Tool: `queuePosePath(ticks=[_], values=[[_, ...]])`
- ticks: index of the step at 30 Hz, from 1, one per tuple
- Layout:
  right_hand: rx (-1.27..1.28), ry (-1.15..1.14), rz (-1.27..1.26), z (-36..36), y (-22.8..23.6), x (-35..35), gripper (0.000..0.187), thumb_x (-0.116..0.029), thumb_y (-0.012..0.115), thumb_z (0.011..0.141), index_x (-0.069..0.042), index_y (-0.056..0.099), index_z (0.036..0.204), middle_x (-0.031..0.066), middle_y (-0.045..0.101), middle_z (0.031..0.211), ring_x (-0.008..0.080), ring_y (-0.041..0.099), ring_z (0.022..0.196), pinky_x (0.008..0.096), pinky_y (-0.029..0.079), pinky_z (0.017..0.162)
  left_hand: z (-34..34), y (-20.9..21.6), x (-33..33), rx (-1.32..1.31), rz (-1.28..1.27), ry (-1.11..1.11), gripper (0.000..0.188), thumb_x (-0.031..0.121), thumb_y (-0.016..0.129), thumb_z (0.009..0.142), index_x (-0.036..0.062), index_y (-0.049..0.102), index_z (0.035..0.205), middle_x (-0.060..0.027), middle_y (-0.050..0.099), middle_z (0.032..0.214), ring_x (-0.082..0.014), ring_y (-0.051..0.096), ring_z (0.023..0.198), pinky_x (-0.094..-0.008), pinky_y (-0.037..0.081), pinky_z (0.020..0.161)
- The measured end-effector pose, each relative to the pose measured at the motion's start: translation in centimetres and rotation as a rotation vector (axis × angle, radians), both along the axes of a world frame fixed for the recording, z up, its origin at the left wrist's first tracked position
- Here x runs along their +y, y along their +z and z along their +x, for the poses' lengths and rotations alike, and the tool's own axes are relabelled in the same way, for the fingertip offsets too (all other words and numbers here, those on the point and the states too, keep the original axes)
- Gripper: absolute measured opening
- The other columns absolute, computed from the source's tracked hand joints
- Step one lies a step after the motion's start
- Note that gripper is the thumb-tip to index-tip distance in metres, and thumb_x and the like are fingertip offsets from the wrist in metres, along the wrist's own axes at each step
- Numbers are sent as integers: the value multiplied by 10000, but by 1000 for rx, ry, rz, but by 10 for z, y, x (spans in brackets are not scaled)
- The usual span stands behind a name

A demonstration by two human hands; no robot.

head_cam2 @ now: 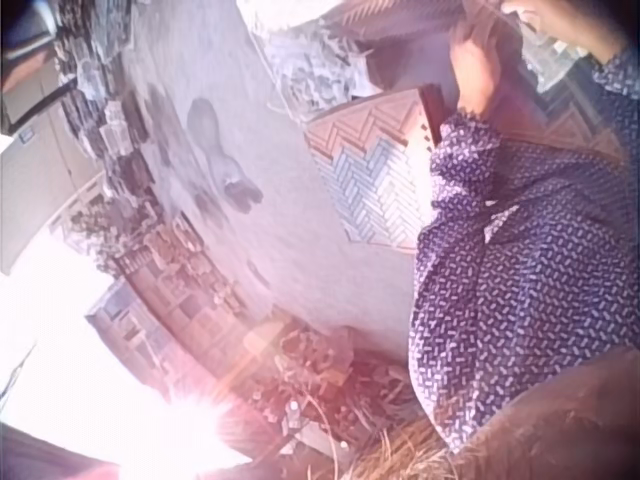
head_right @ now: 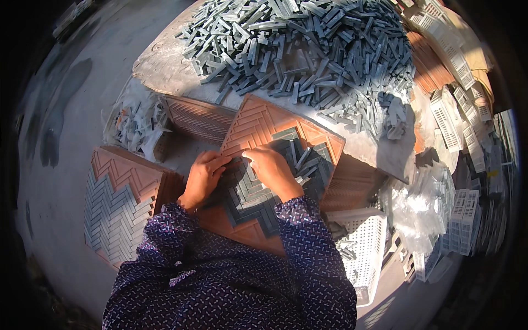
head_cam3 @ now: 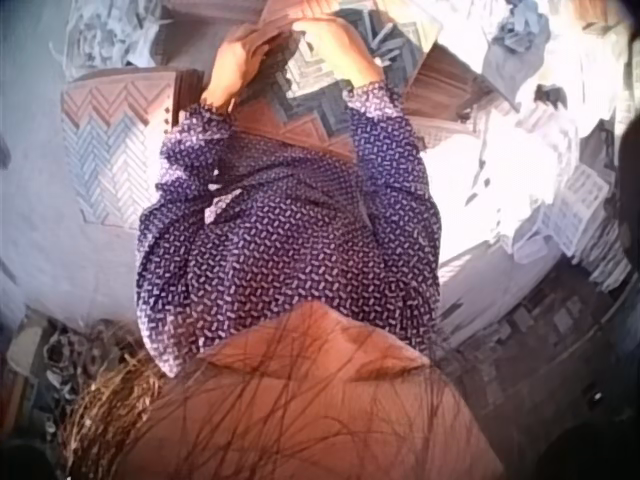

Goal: The person arranges small rectangular tiles into a herringbone pattern on a flat board. They pick tiles from a nearby pile and place them one by one, occasionally adjusting positions to maintain alignment.

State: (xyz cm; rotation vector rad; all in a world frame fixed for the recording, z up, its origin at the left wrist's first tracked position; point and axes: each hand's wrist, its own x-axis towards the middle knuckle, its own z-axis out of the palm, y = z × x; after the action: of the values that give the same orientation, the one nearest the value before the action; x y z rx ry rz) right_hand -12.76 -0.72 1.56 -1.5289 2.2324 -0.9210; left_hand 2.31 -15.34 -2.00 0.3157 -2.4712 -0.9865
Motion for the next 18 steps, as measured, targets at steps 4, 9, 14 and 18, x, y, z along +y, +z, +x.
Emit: queuePosePath(ticks=[4, 9, 14, 18], values=[[-78, -31, 60, 5, 16, 6, 262, -37, 599, 808, -10, 619, 1068, 178, 635, 1016, 350, 612, 914, 386, 495, 801, 2, 1, 4, -17, -31, -9, 332, -31, 649, 693, 67, 670, 1009, -91, 604, 946, -304, 563, 881, -386, 487, 766], [-65, -137, -43, 7, 22, 44, 232, -23, 593, 816, -21, 603, 1048, 178, 632, 946, 369, 614, 841, 405, 501, 712, 6, 8, 10, 50, 60, 54, 302, -33, 653, 696, 48, 664, 986, -102, 605, 913, -316, 566, 875, -386, 486, 780], [31, -158, -89, 8, 14, 70, 200, -39, 620, 800, -37, 616, 999, 155, 625, 905, 350, 616, 828, 392, 502, 696, 7, -6, 14, 5, 241, 171, 279, -31, 671, 696, 31, 657, 968, -107, 595, 884, -258, 581, 830, -339, 488, 726], [108, -129, 27, 17, 11, 63, 199, -36, 645, 761, -48, 620, 958, 125, 606, 939, 323, 604, 880, 390, 502, 730, -3, -13, 12, 27, 526, 229, 258, -33, 670, 698, 33, 653, 947, -80, 553, 847, -171, 555, 711, -274, 472, 644]])
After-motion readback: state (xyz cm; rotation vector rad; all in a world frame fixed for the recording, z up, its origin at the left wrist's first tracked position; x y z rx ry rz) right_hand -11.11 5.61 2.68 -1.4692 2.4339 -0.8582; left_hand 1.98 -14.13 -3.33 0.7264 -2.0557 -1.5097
